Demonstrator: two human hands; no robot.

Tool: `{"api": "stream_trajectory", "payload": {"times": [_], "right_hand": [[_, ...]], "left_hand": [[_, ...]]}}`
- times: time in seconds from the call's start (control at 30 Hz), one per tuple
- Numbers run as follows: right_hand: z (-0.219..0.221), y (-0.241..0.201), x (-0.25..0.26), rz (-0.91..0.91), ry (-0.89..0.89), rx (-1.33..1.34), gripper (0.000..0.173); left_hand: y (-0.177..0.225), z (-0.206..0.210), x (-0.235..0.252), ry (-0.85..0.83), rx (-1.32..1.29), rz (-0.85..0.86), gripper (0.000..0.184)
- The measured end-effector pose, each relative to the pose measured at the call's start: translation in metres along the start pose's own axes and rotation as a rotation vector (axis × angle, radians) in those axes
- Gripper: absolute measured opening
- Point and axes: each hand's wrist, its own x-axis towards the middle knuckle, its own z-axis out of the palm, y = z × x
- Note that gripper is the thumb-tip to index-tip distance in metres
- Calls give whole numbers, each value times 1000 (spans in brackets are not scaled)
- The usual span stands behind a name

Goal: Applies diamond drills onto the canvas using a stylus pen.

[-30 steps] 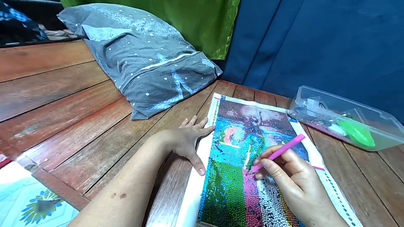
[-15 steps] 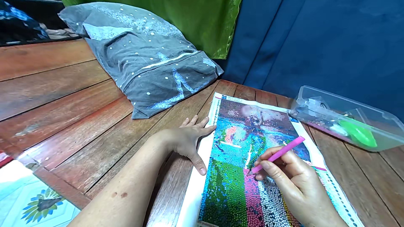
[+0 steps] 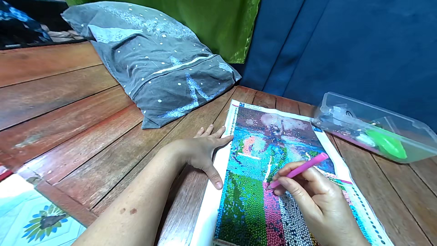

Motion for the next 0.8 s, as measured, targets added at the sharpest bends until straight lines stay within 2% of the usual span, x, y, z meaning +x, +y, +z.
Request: {"api": "stream_trajectory", "payload": {"times": [0.53,0.63,0.8], "right_hand": [[1,-1,0,23,12,29,12],[1,-1,0,12,4,24,13],[1,0,0,-21,-6,-9,15]], "left_hand": [[0,0,1,-9,3,-1,129],[-1,-3,1,-65,-42,-11,128],[-2,-3,1,-54,-28,-7,129]]}}
